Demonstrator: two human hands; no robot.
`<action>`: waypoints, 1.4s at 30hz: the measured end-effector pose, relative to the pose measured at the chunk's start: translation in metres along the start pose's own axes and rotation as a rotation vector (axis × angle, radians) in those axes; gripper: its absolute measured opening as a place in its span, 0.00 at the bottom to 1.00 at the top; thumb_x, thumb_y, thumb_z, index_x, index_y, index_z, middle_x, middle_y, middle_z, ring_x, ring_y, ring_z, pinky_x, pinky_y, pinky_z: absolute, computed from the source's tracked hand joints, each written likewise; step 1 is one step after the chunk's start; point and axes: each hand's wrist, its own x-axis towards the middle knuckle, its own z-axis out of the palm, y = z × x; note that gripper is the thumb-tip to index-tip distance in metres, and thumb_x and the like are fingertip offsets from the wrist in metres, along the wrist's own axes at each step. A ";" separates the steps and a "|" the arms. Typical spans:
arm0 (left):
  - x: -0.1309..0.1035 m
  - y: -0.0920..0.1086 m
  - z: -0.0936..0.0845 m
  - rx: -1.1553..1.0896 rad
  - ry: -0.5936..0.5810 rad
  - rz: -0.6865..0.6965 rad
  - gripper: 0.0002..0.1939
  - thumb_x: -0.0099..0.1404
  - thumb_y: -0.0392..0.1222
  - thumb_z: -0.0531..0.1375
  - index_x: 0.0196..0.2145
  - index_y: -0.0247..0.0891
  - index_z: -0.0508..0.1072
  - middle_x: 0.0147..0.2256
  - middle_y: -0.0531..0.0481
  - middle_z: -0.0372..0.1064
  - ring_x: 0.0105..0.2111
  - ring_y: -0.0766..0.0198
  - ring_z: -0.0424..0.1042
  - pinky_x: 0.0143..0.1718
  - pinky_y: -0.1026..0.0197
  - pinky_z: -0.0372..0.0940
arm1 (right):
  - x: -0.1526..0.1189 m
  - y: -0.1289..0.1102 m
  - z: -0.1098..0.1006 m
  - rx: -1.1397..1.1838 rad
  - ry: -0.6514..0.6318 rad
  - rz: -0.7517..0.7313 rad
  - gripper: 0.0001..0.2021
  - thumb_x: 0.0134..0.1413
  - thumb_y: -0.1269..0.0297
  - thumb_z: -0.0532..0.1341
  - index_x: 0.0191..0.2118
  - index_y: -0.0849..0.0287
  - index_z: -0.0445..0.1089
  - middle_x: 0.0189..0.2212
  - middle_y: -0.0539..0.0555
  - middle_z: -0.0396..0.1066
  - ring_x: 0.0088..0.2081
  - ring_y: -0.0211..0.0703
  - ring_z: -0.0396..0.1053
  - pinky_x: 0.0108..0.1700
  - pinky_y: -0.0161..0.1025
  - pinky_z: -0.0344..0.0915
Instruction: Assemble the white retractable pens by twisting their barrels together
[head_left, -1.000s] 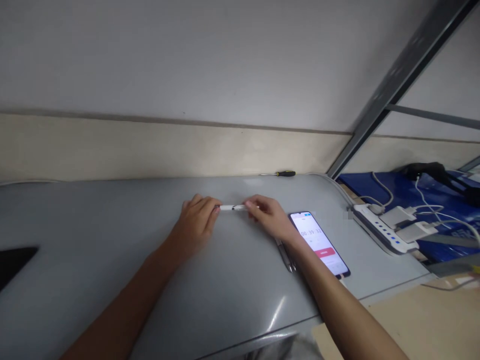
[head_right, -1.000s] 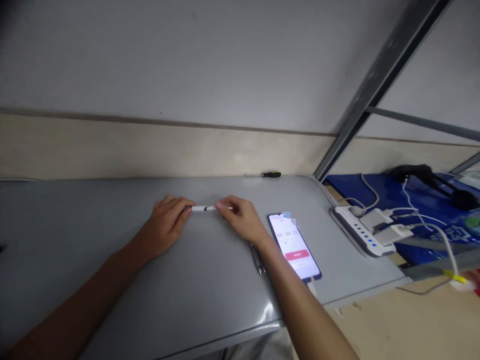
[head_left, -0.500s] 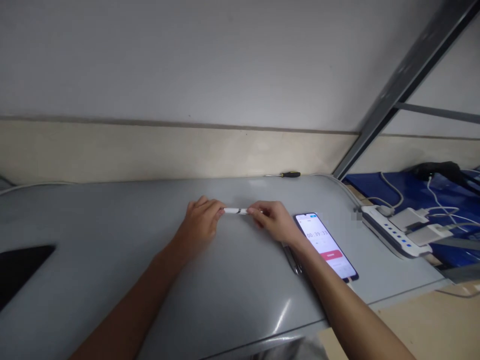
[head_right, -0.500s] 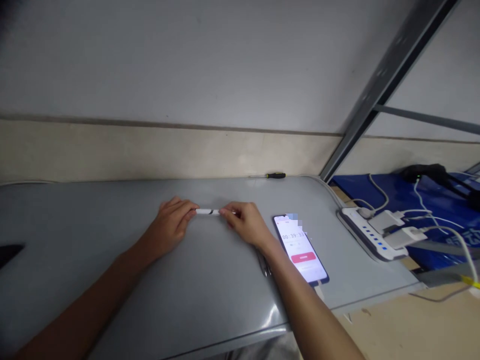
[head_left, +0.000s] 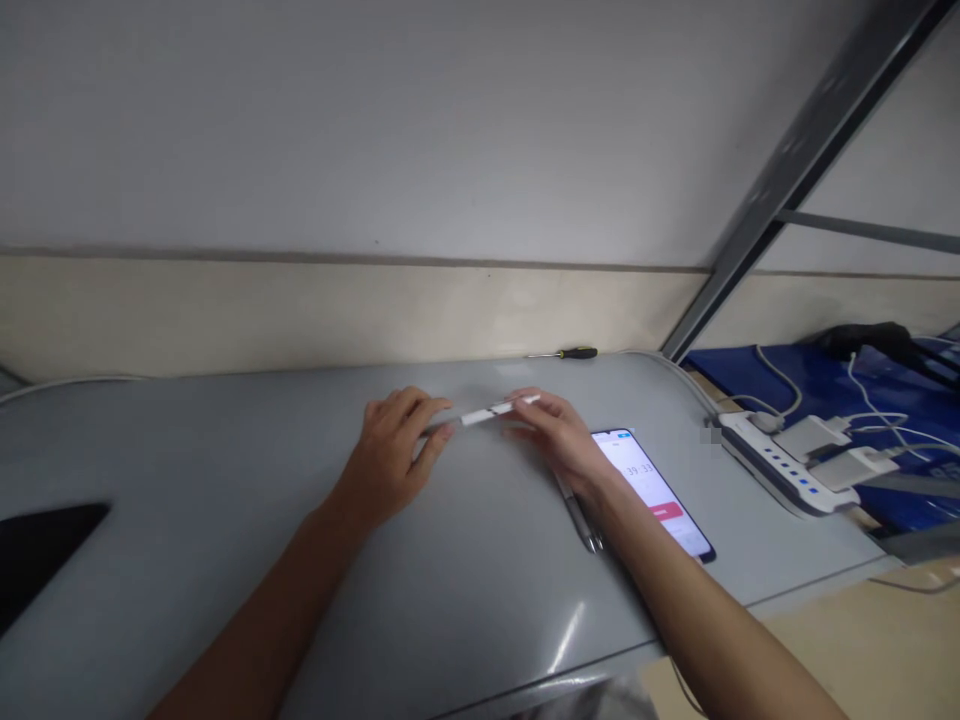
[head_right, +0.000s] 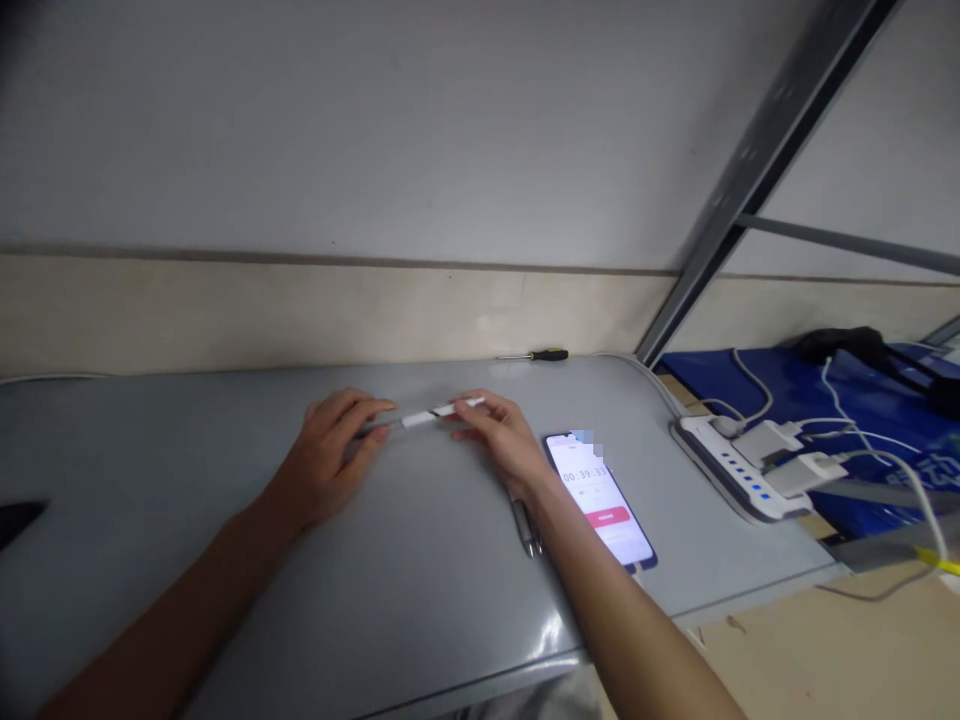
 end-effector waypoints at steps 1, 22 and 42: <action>0.000 -0.001 -0.001 -0.029 0.016 -0.006 0.13 0.72 0.43 0.48 0.48 0.39 0.69 0.39 0.47 0.69 0.40 0.58 0.68 0.45 0.53 0.58 | 0.001 0.000 0.000 0.078 0.031 -0.005 0.15 0.49 0.53 0.68 0.37 0.58 0.71 0.38 0.55 0.75 0.44 0.46 0.72 0.43 0.39 0.67; -0.005 -0.026 0.002 0.446 -0.240 -0.551 0.16 0.66 0.48 0.50 0.43 0.36 0.71 0.43 0.36 0.68 0.47 0.43 0.65 0.39 0.49 0.64 | 0.001 -0.006 -0.006 0.365 0.021 0.022 0.15 0.56 0.56 0.64 0.46 0.45 0.58 0.20 0.40 0.46 0.17 0.30 0.37 0.17 0.29 0.34; -0.008 -0.029 0.003 0.492 -0.204 -0.473 0.14 0.66 0.46 0.50 0.41 0.37 0.71 0.41 0.35 0.68 0.45 0.41 0.67 0.36 0.48 0.66 | 0.003 -0.006 -0.007 0.118 -0.020 0.094 0.12 0.52 0.56 0.62 0.40 0.55 0.67 0.24 0.46 0.63 0.24 0.34 0.59 0.24 0.31 0.55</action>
